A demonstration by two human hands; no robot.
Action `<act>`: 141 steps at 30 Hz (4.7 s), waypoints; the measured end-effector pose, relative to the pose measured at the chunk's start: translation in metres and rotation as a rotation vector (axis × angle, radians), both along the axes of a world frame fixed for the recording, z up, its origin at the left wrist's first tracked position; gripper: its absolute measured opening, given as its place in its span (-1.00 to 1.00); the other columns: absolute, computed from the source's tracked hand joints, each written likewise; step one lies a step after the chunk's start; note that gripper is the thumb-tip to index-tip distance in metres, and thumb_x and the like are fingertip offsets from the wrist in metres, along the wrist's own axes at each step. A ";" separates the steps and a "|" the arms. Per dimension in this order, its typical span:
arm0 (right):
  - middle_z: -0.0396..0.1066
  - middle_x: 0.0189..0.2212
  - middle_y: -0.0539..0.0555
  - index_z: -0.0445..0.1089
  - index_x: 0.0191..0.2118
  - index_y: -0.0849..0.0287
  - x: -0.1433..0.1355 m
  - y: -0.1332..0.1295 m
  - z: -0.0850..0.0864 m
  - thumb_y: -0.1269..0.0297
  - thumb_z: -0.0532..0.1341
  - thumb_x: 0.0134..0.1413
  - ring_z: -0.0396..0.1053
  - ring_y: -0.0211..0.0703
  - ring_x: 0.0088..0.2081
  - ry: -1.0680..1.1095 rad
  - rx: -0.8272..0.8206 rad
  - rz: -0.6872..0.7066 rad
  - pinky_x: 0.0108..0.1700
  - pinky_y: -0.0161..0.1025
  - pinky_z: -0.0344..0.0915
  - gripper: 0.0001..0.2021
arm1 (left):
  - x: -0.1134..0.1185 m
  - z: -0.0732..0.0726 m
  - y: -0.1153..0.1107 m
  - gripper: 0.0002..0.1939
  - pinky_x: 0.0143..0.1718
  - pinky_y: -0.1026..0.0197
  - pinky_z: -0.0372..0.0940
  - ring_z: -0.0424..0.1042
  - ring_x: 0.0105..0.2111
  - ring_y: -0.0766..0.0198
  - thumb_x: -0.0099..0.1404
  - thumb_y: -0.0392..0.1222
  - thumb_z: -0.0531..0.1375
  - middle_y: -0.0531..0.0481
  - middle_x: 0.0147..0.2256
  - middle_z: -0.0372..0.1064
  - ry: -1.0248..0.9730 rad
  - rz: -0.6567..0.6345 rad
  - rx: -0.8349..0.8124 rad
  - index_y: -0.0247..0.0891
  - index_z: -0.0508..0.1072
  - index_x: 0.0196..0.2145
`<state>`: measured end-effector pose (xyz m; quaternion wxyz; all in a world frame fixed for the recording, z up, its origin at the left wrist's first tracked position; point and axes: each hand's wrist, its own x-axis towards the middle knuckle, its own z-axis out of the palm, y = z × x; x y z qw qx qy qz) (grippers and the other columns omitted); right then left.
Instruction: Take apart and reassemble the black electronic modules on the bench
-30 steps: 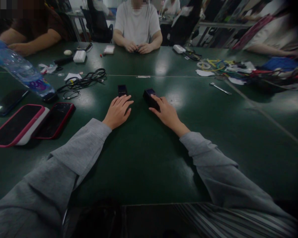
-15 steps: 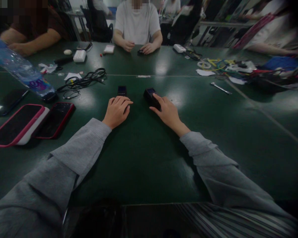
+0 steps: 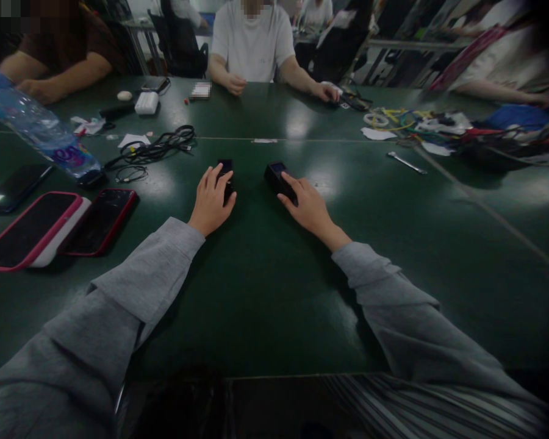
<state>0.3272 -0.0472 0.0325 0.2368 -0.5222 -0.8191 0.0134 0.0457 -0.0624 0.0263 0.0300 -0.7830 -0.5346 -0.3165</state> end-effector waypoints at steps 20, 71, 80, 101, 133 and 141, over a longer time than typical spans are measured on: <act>0.32 0.06 0.28 -0.07 0.46 0.12 -0.001 0.002 -0.003 0.06 0.05 0.36 0.35 0.16 -0.02 -0.054 0.013 0.179 0.00 0.13 0.37 -0.34 | -0.002 -0.003 0.004 -0.44 0.39 -0.21 0.03 -0.08 0.43 -0.08 0.50 -0.19 -0.02 -0.29 0.44 -0.19 0.014 -0.185 -0.098 -0.26 0.02 0.40; 0.20 0.21 0.40 -0.02 0.42 0.26 -0.058 0.013 -0.008 0.15 0.09 0.30 0.35 0.28 0.12 0.114 -0.048 -0.019 0.08 0.19 0.41 -0.34 | 0.039 -0.004 0.036 -0.37 0.38 -0.21 0.06 -0.06 0.42 -0.19 0.43 -0.18 0.12 -0.37 0.44 -0.22 0.038 -0.167 -0.095 -0.35 0.08 0.37; 0.21 0.20 0.39 -0.03 0.43 0.25 -0.060 0.018 -0.007 0.17 0.11 0.28 0.40 0.30 0.06 0.112 -0.077 -0.063 0.03 0.19 0.43 -0.32 | 0.039 -0.001 0.040 -0.40 0.38 -0.16 0.09 0.02 0.40 -0.13 0.36 -0.21 0.18 -0.33 0.41 -0.09 0.017 -0.201 -0.081 -0.31 0.18 0.31; 0.11 0.28 0.37 -0.11 0.45 0.24 -0.057 0.018 -0.011 0.19 0.07 0.32 0.29 0.31 0.19 0.160 -0.054 -0.034 0.16 0.28 0.35 -0.33 | 0.038 -0.003 0.038 -0.40 0.35 -0.18 0.14 0.02 0.40 -0.16 0.45 -0.17 0.11 -0.33 0.43 -0.18 0.048 -0.178 -0.106 -0.30 0.09 0.37; 0.30 0.12 0.40 0.13 0.37 0.31 -0.017 0.037 -0.021 0.18 0.13 0.18 0.34 0.28 0.10 0.249 0.043 -0.218 0.12 0.28 0.33 -0.34 | 0.041 0.002 0.033 -0.39 0.37 -0.19 0.09 0.00 0.40 -0.19 0.46 -0.13 0.10 -0.38 0.44 -0.22 0.054 -0.158 -0.136 -0.34 0.08 0.37; 0.31 0.13 0.30 0.30 0.21 0.23 -0.021 0.030 -0.005 0.07 -0.17 0.43 0.23 0.11 0.22 0.314 0.224 -0.234 0.25 0.15 0.21 -0.49 | 0.040 -0.002 0.035 -0.39 0.33 -0.20 0.16 0.04 0.39 -0.18 0.44 -0.13 0.12 -0.36 0.43 -0.18 0.057 -0.152 -0.101 -0.31 0.09 0.37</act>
